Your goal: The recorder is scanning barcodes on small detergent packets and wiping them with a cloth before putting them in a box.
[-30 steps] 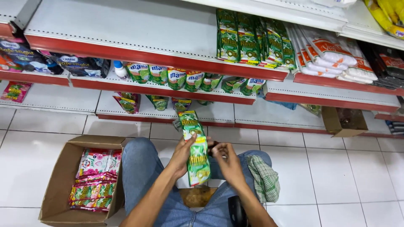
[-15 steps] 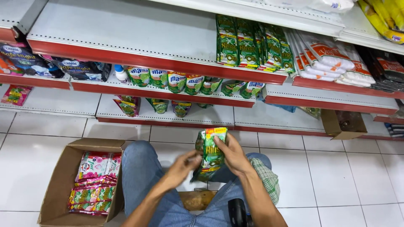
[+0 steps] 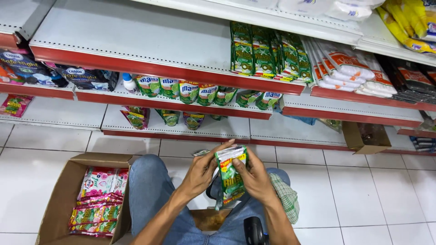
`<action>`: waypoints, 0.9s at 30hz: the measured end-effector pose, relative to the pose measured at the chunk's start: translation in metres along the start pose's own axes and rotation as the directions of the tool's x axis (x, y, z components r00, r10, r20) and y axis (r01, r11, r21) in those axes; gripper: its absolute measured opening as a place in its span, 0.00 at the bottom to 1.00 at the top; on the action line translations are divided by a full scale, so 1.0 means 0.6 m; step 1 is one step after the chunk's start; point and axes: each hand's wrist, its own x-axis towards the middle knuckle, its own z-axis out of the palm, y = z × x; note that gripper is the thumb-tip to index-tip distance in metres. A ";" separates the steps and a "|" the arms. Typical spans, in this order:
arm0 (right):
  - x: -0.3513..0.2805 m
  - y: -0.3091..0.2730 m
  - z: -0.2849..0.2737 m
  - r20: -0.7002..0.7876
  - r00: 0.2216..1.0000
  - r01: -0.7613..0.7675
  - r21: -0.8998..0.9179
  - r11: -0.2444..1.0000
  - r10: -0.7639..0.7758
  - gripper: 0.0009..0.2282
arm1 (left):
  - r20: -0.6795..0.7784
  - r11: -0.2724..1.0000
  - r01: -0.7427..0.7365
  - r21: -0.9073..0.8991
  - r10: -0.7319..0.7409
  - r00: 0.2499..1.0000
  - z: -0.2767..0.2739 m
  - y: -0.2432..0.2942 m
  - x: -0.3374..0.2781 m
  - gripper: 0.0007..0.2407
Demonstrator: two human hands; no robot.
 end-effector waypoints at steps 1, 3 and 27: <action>-0.001 -0.005 0.010 -0.041 0.998 0.053 -0.029 0.998 -0.054 0.16 | -0.015 0.998 0.045 -0.042 -0.046 0.999 0.003 0.010 0.000 0.18; -0.002 -0.018 0.024 -0.095 0.993 0.067 -0.089 0.994 -0.076 0.14 | -0.034 0.989 0.140 -0.056 -0.142 0.989 0.010 0.009 -0.009 0.18; 0.004 -0.024 0.070 -0.518 0.680 0.162 -0.584 0.795 -0.519 0.21 | -0.241 0.999 -0.012 -0.047 0.001 0.971 0.045 0.040 0.001 0.15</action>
